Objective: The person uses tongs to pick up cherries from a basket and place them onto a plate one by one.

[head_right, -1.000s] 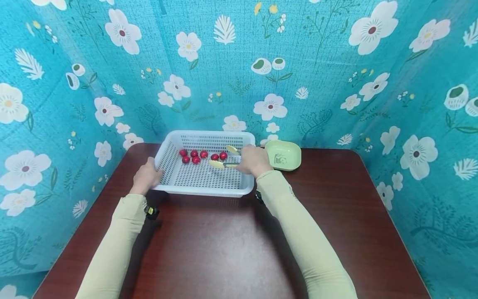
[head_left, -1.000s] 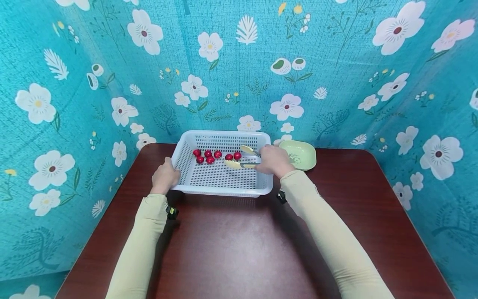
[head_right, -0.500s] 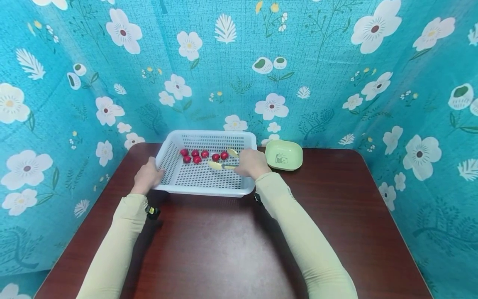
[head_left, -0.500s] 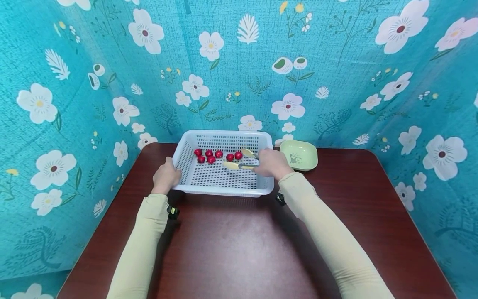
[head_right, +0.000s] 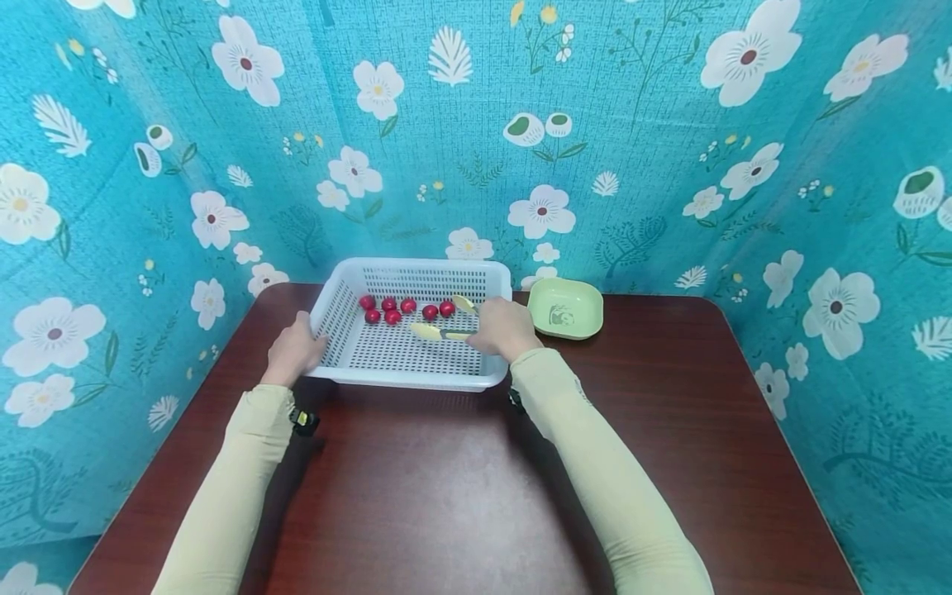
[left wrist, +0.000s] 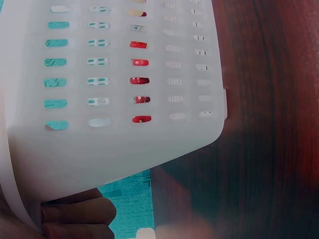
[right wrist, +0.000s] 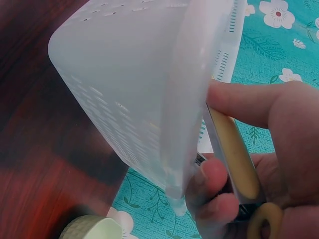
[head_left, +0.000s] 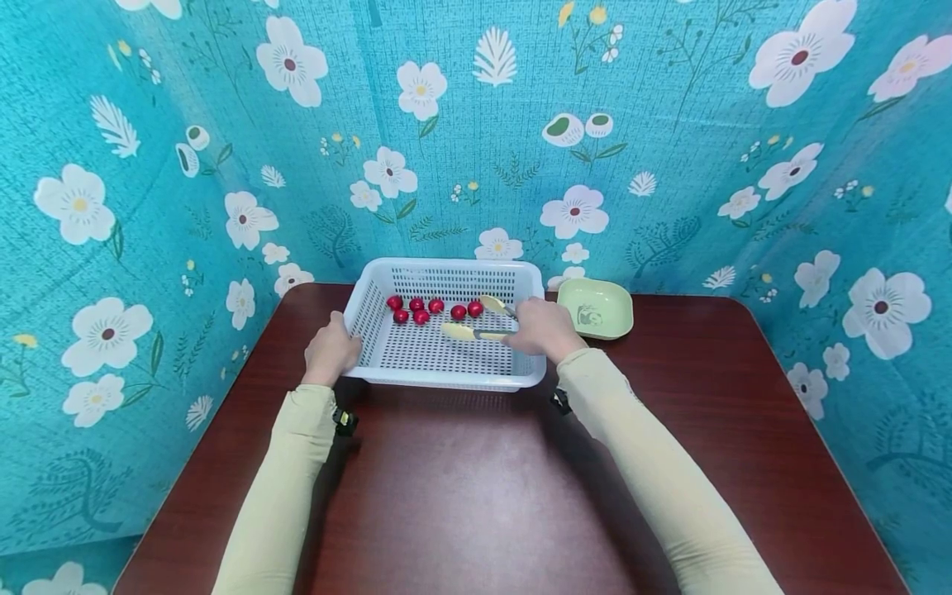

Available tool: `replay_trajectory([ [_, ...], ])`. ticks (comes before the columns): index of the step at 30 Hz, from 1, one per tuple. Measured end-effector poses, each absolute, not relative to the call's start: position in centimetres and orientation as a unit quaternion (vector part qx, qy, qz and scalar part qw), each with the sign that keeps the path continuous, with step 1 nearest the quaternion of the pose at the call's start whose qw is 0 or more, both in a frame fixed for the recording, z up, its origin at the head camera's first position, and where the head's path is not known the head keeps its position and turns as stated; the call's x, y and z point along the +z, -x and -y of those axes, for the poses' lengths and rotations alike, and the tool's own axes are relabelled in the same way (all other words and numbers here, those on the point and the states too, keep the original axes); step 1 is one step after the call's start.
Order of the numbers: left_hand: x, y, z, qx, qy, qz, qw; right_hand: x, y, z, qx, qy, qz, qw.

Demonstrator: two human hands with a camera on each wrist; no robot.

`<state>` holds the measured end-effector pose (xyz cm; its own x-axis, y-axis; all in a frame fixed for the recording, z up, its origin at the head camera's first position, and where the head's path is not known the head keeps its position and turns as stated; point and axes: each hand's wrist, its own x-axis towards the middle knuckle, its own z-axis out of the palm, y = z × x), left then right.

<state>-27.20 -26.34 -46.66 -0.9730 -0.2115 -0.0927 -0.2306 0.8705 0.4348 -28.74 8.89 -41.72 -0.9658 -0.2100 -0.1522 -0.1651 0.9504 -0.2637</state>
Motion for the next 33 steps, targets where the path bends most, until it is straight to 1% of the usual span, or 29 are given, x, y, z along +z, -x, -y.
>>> replay_trajectory([
  [10,-46.7,27.3,26.3,0.225,0.116,-0.967,0.019,-42.0,28.5,-9.0,-0.139,0.087,-0.984,0.074],
  [28,-46.7,27.2,26.3,0.225,0.114,-0.967,0.019,-41.4,28.0,-9.1,-0.151,0.094,-0.981,0.082],
  [33,-46.6,27.1,26.3,0.224,0.114,-0.968,0.018,-40.8,27.8,-9.2,-0.148,0.1,-0.981,0.075],
])
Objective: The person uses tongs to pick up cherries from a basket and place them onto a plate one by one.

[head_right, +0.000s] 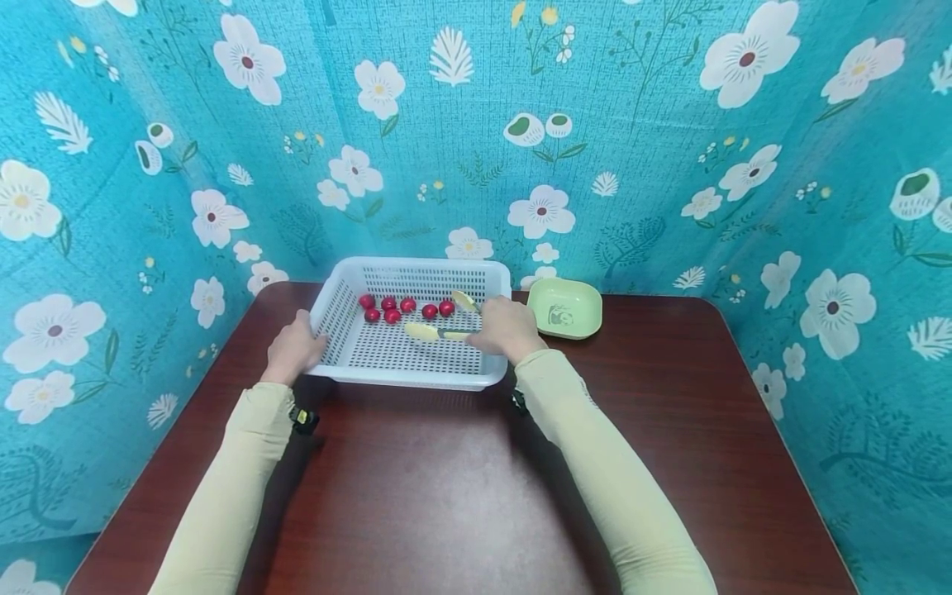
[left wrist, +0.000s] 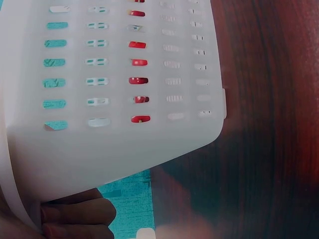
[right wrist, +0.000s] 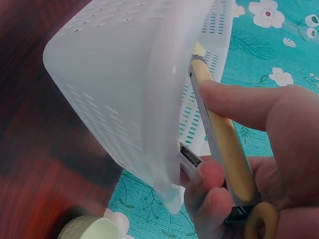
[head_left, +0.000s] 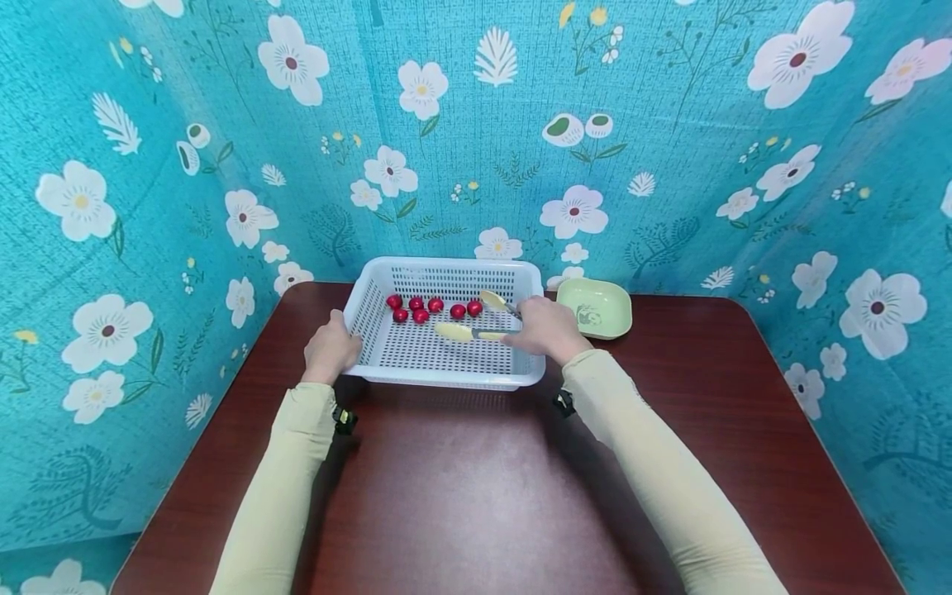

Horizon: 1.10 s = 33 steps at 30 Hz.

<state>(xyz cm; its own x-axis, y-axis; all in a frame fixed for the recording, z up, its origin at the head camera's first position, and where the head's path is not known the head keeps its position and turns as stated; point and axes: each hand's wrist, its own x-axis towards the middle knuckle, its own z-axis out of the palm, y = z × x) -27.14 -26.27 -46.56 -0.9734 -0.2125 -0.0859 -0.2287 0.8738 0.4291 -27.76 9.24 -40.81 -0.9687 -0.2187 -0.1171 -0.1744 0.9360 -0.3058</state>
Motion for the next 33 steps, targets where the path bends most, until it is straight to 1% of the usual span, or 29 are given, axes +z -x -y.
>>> replay_trajectory([
  [7,-46.5,27.1,26.5,0.224,0.114,-0.968,0.015,-40.2,27.9,-8.9,-0.143,0.108,-0.981,0.069],
  [15,-46.7,27.2,26.5,0.23,0.112,-0.967,0.014,-39.5,29.0,-6.9,-0.119,0.142,-0.98,0.069],
  [25,-46.7,27.3,26.4,0.222,0.112,-0.968,0.016,-39.9,29.6,-4.0,-0.102,0.174,-0.975,0.089],
  [33,-46.8,27.4,26.4,0.222,0.115,-0.968,0.018,-40.2,29.9,-2.6,-0.091,0.174,-0.976,0.099],
])
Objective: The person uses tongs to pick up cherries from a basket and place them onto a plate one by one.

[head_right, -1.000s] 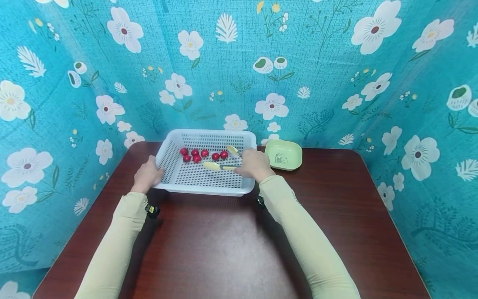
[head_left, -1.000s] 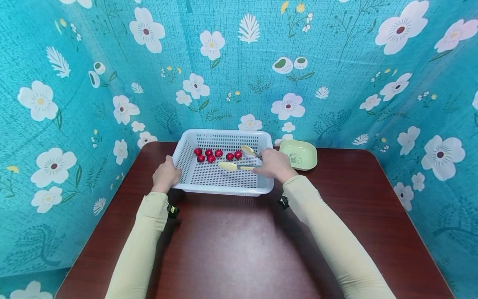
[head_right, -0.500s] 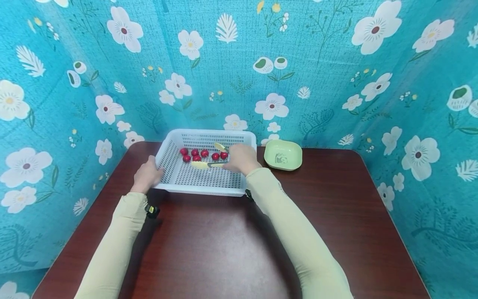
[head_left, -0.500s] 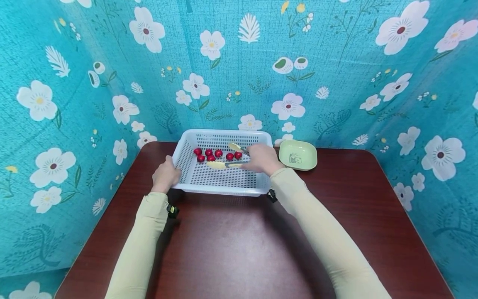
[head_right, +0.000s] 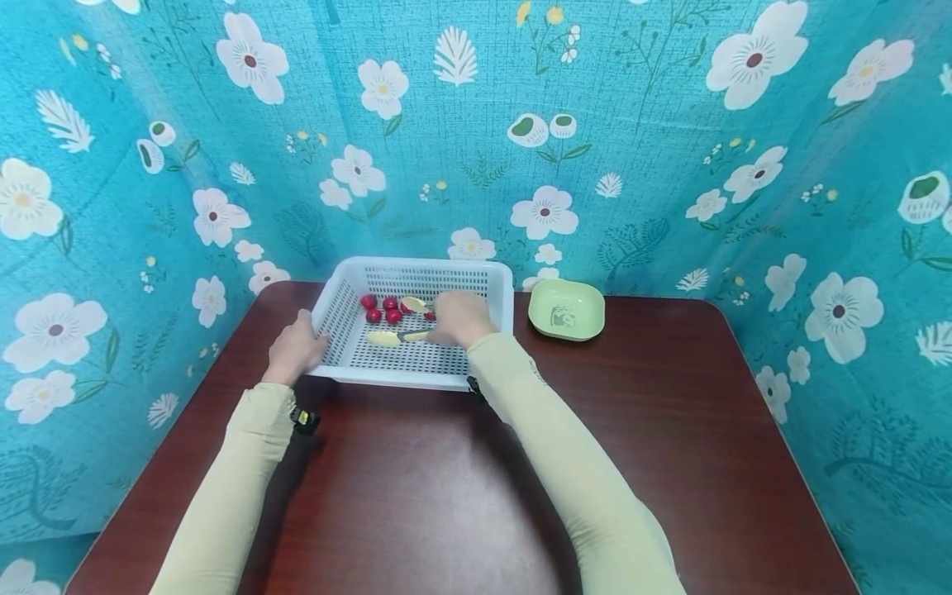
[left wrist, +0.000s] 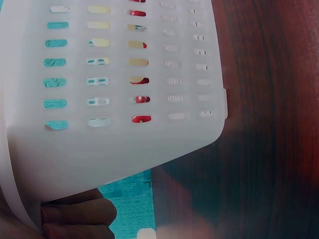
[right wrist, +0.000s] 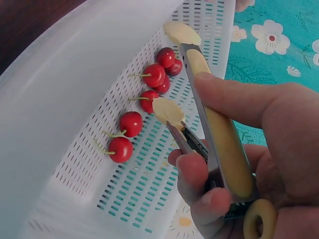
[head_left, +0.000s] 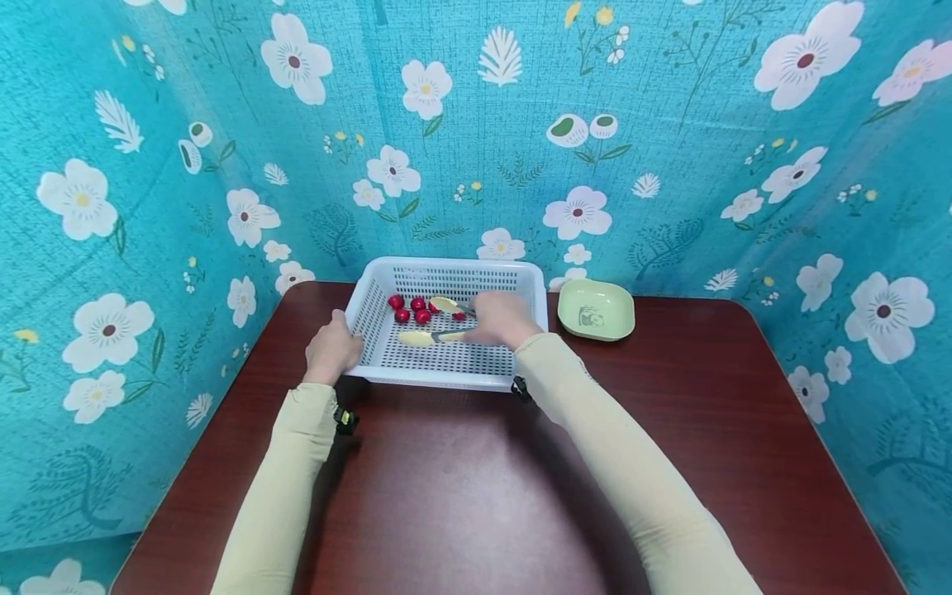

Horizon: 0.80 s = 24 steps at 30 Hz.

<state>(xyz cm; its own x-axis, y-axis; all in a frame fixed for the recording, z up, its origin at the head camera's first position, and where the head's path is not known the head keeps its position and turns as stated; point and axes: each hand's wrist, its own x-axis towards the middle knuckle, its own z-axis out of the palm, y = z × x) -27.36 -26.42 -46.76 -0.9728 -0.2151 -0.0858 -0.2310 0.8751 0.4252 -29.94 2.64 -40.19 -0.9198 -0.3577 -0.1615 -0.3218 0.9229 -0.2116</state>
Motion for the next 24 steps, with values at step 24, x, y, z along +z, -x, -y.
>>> replay_trajectory([
  [24,-46.8,27.2,26.5,0.226,0.11,-0.968,0.01,-42.4,30.9,-1.8,-0.135,0.171,-0.966,0.139],
])
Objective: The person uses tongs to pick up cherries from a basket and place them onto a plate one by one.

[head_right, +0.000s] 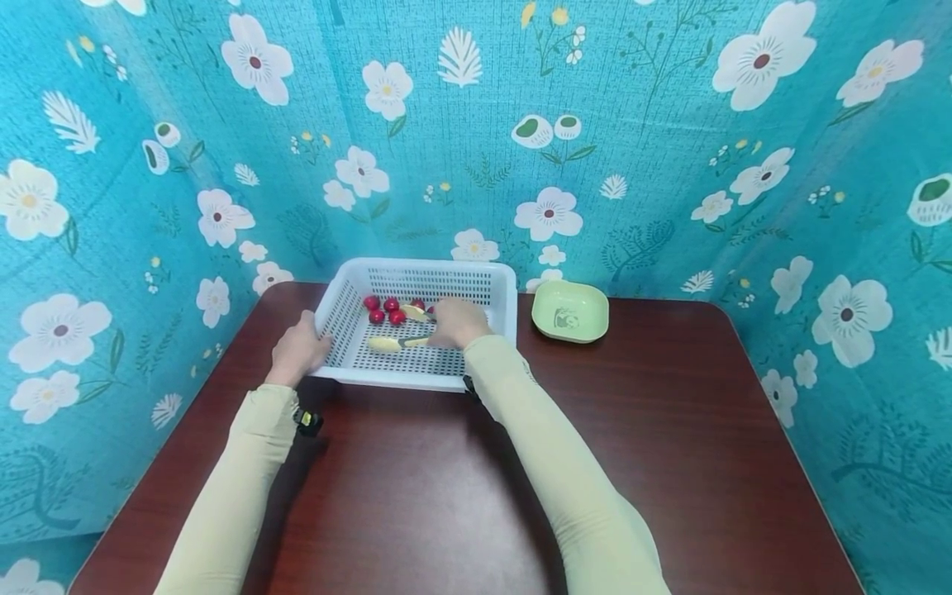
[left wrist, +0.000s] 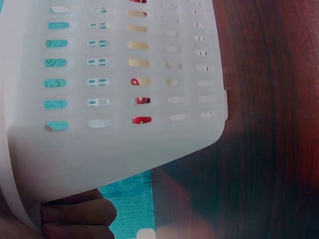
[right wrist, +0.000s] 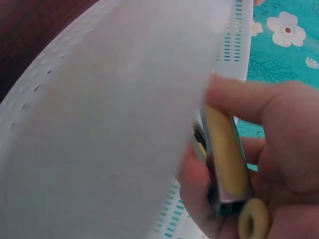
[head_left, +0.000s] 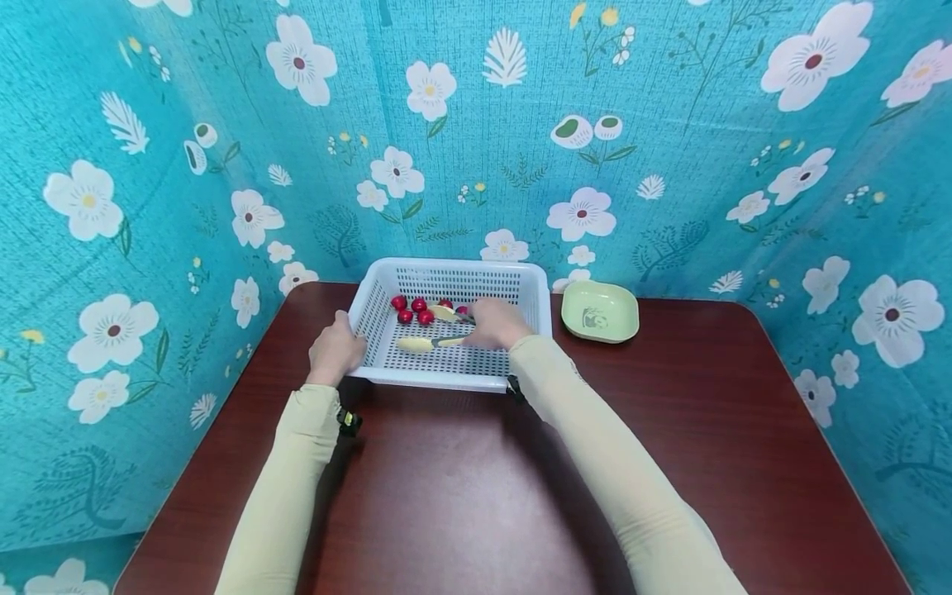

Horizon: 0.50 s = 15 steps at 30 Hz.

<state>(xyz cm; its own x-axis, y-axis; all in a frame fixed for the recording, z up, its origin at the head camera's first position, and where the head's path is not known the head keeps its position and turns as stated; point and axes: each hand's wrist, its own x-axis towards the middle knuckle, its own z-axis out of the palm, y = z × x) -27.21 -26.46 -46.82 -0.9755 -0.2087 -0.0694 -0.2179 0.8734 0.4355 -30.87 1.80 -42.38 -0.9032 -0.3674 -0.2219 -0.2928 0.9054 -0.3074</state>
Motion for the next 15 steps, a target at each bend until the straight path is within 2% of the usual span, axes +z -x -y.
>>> replay_trajectory([
  [15,-46.8,27.3,26.5,0.227,0.111,-0.967,0.016,-44.6,30.7,-2.5,-0.187,0.152,-0.953,0.186],
])
